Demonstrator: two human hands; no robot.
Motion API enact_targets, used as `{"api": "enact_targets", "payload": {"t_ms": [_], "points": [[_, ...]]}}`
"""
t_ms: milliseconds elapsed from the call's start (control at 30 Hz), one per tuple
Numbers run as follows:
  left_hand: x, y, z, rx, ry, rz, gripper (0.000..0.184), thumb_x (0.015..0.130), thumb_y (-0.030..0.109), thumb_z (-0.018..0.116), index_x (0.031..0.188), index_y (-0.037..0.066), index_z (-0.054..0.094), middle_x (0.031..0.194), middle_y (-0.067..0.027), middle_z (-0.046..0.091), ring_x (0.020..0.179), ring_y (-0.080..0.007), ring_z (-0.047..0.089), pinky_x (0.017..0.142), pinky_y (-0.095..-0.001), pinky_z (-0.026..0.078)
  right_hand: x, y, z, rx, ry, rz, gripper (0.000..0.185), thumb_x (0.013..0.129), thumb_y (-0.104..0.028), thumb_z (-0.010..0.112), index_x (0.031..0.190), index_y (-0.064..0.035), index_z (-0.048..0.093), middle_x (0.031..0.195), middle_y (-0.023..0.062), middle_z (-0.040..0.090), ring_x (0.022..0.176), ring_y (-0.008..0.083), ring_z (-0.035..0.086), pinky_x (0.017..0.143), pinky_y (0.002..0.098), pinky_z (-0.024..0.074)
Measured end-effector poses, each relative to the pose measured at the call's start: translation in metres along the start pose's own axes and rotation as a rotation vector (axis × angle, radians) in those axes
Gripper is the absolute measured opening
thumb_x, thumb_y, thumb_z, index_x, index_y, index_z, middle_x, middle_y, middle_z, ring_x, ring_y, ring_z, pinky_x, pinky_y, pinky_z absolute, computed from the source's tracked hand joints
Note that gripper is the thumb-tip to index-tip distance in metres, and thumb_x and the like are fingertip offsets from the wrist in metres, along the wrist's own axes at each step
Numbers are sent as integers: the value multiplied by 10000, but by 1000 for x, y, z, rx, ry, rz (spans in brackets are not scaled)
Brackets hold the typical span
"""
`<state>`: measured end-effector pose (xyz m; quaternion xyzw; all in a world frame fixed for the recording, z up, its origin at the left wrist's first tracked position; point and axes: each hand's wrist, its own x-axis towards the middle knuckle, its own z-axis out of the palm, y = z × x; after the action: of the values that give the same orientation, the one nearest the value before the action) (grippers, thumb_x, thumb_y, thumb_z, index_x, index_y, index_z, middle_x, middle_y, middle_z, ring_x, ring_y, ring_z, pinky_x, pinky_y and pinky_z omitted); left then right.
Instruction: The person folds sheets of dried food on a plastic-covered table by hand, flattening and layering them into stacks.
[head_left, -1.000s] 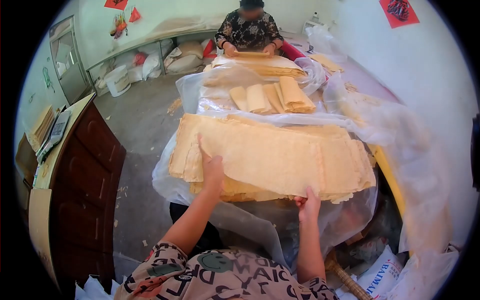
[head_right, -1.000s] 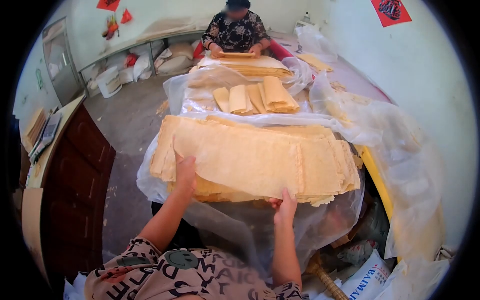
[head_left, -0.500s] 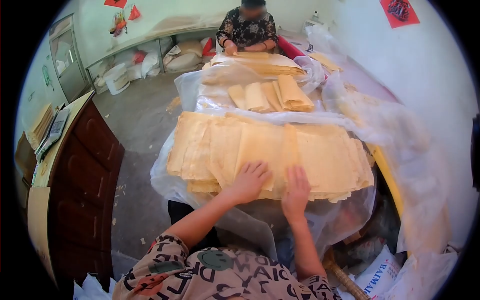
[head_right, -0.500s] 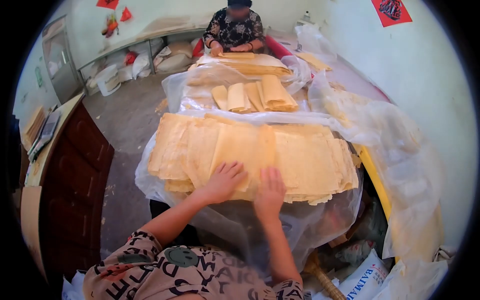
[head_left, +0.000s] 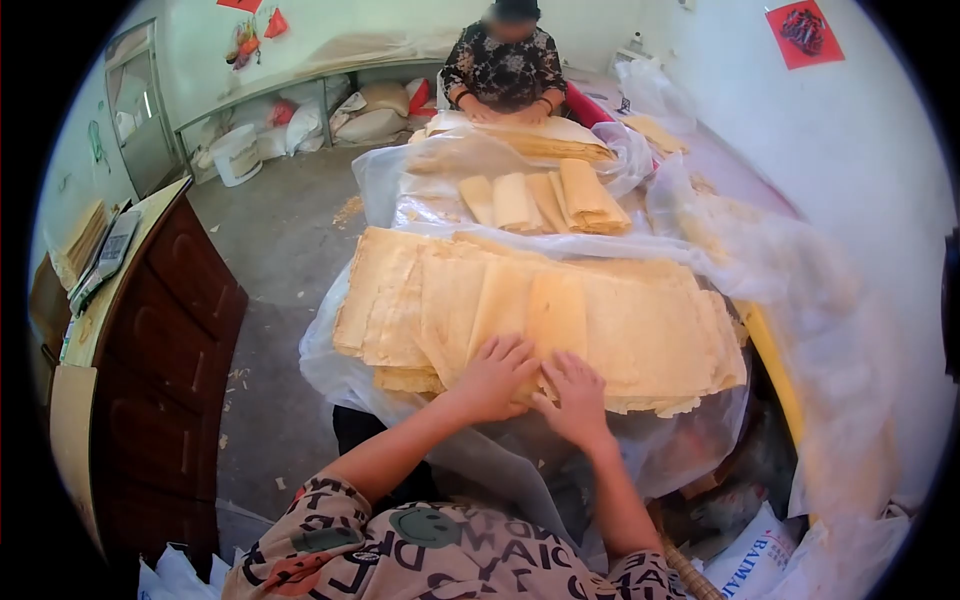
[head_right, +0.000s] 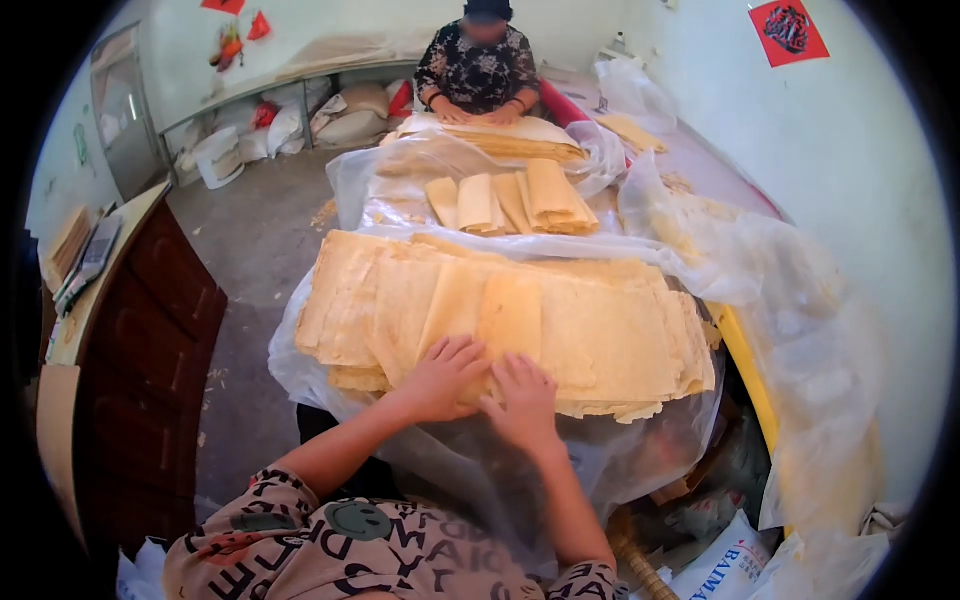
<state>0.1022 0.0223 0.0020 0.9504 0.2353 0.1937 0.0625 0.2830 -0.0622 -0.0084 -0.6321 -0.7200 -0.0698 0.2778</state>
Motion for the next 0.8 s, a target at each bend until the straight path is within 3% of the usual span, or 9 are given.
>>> {"api": "enact_targets", "payload": {"t_ms": [67,133,267,333,433,500,567,767,800], "points": [[0,-1,0,-1,-4,-11,706,669,318,761,1262,67,470,1408,-159,363,1338,-343,288,1095,-494,233,11,15,-11,61,-39,-41,409,801,-213,642,1194,-113,596,1334,153,470,1207,293,460,976,444,353],[1,1,-1,14,-8,-15,671,663,313,762,1224,65,489,1390,-158,382,1337,-340,290,1096,-492,234,29,40,-8,573,3,320,410,818,-247,653,1206,-130,598,1356,170,428,1165,264,485,900,359,426],[0,-2,-3,15,11,2,665,654,301,760,1211,59,490,1380,-158,389,1336,-337,291,1096,-491,234,52,74,6,599,-25,286,373,846,-172,601,1216,-122,597,1256,121,521,1072,197,535,821,282,458],[-1,-10,-5,-13,-29,34,652,653,281,751,1206,54,490,1378,-158,389,1337,-335,290,1094,-488,240,66,60,-15,898,-371,563,340,893,-112,551,1231,-89,577,1140,78,586,1012,143,562,838,280,480],[-3,-19,-18,-46,-102,78,660,663,251,735,1237,51,478,1376,-152,395,1338,-333,290,1086,-484,253,58,61,-2,1149,-426,533,332,906,-92,519,1231,-48,568,1065,58,615,949,120,581,812,259,491],[-7,-9,-34,-29,-103,97,674,669,231,725,1264,55,464,1379,-149,396,1338,-334,292,1083,-484,255,47,59,11,1100,-422,636,328,905,-79,509,1217,6,561,1079,83,613,963,128,580,826,265,488],[-13,-4,-34,-13,-114,109,689,674,212,715,1291,58,450,1383,-146,396,1339,-335,294,1080,-484,258,33,60,31,1090,-117,624,328,901,-76,508,1209,25,558,1094,104,609,927,130,595,799,263,501],[-35,3,11,-125,206,94,548,731,111,646,1264,83,520,1267,-117,533,1220,-294,478,999,-387,390,31,-14,-33,1267,-214,807,460,911,-123,515,1343,1,414,994,109,604,694,125,614,543,224,467],[-37,4,16,-383,321,-57,478,763,102,624,1233,75,546,1198,-119,573,1145,-307,524,955,-359,420,37,-21,-41,1233,-262,800,501,917,-150,521,1376,-15,372,963,102,604,657,122,606,515,222,452]]}}
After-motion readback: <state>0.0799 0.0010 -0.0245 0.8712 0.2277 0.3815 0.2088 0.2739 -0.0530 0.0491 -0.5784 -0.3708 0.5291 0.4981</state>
